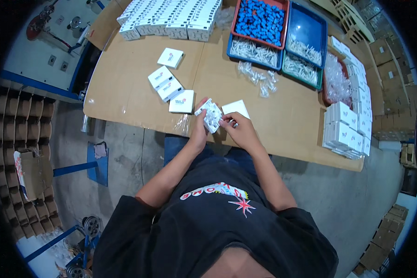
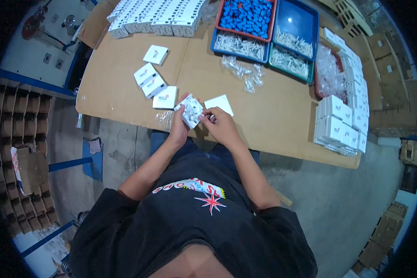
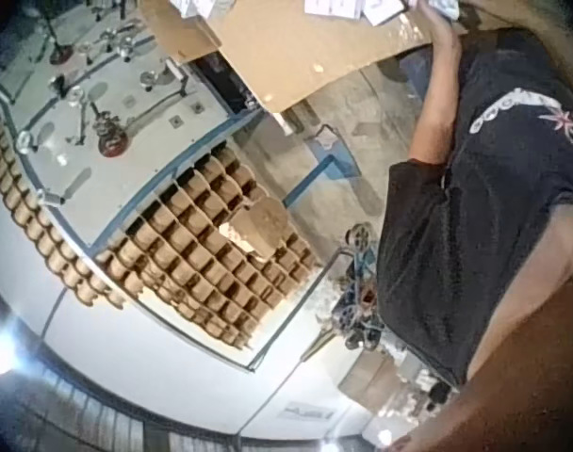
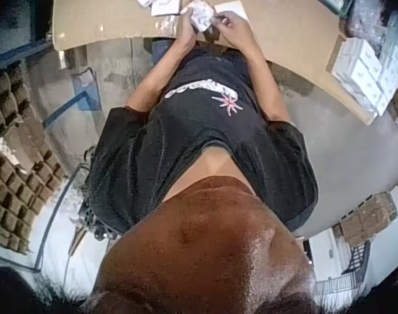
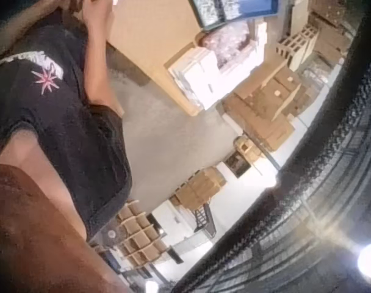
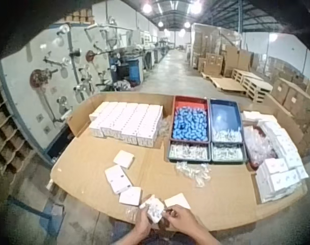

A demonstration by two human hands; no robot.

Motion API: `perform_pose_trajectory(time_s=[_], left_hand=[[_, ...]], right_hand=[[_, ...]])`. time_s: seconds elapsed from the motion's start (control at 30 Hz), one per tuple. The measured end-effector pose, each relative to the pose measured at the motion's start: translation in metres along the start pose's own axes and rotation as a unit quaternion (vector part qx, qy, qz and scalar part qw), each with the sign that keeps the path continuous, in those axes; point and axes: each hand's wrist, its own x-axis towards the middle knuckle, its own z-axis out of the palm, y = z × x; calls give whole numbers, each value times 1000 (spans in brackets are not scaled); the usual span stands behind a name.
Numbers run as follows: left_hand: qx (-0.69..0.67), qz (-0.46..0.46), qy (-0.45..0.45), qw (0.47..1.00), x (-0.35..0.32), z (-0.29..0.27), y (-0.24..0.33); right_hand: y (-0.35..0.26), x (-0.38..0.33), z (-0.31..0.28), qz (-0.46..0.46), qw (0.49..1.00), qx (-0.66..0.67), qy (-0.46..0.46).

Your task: The person assembles small white electrical boxes by inserting blue and white plastic components into the slots. They handle the boxes one at a time, placing the finished units into a stack on the table. The person also handles small plastic bags containing additional parts.

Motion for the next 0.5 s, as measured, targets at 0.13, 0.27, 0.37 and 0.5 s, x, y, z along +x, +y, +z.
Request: perform_pose_trajectory(time_s=[0.13, 0.27, 0.37, 0.5], left_hand=[[-7, -9, -42, 999, 5, 2, -7], [33, -5, -44, 998, 3, 4, -6], [104, 30, -52, 993, -1, -10, -7], [183, 45, -82, 979, -8, -9, 3]], right_hand=[[0, -7, 6, -16, 1000, 18, -4], [18, -6, 16, 30, 997, 62, -31], [19, -4, 25, 54, 989, 128, -53], [22, -2, 30, 57, 980, 182, -54]])
